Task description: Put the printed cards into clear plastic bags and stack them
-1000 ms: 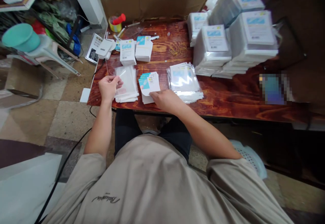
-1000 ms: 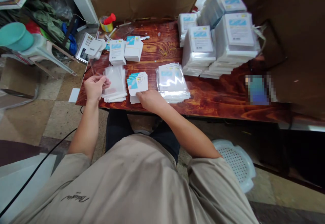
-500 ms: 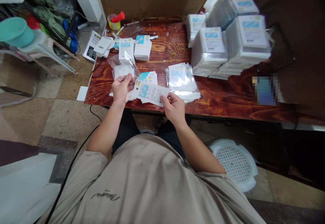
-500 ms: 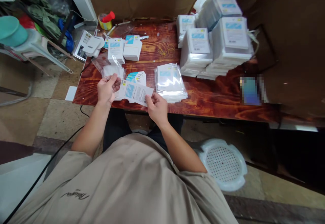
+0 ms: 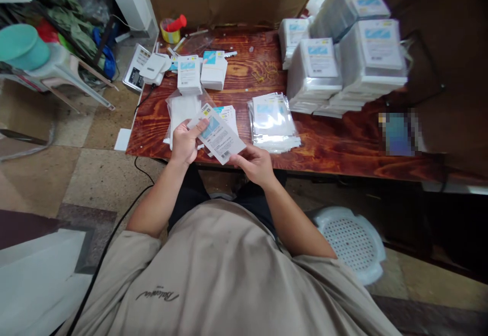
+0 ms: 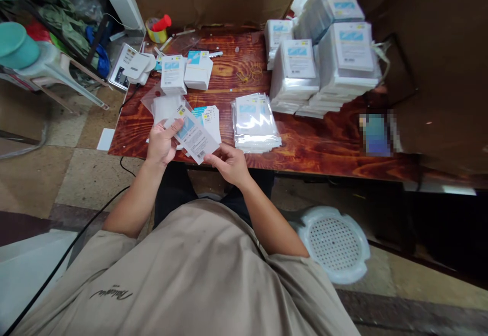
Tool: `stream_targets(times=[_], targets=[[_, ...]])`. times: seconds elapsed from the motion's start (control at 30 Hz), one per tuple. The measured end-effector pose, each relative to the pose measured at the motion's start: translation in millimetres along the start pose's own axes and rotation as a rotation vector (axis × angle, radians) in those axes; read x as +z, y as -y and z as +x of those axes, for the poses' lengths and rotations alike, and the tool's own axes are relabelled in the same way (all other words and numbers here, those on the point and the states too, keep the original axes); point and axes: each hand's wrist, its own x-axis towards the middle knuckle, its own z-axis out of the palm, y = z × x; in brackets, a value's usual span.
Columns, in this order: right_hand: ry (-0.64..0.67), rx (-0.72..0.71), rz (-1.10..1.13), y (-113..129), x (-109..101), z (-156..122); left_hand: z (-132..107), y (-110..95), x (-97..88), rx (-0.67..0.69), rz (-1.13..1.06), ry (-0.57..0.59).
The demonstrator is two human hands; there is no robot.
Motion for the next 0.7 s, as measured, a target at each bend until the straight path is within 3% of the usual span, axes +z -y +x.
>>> stream_targets(times=[0.1,0.17,0.23,0.3,0.4,0.47,0.53,0.57,0.63,0.7], targets=[[-0.259,-0.064,-0.032,-3.7,11.3,7.2,-16.4,5.5,10.8,-0.041,0.002,0.117],[-0.356,-0.061,-0.064,-1.3,20.5,11.6,-26.8,12.4,15.9,-0.077,0.03,0.156],[-0.362,-0.037,-0.07,4.3,26.2,13.9,-33.8,18.8,17.3,-0.075,0.088,0.162],[-0.28,0.006,0.0,10.0,25.4,15.9,-36.1,22.0,15.0,-0.087,0.207,0.179],[-0.224,0.052,0.087,10.4,5.5,25.7,-28.4,18.1,5.8,-0.097,0.485,0.236],[-0.352,0.038,-0.005,3.1,-21.1,38.1,-14.4,9.8,-5.5,0.084,0.738,0.104],[-0.561,0.037,-0.246,-7.8,-52.3,51.4,5.7,-0.8,-22.0,0.335,1.059,-0.199],[-0.626,0.088,-0.416,-13.3,-66.4,56.9,16.9,-6.0,-31.7,0.38,1.229,-0.33],[-0.722,0.178,-0.756,-21.4,-85.3,63.5,38.5,-14.8,-52.0,0.291,1.435,-0.441],[-0.778,0.165,-0.988,-23.7,-87.6,63.9,55.6,-20.2,-69.9,0.14,1.482,-0.436]])
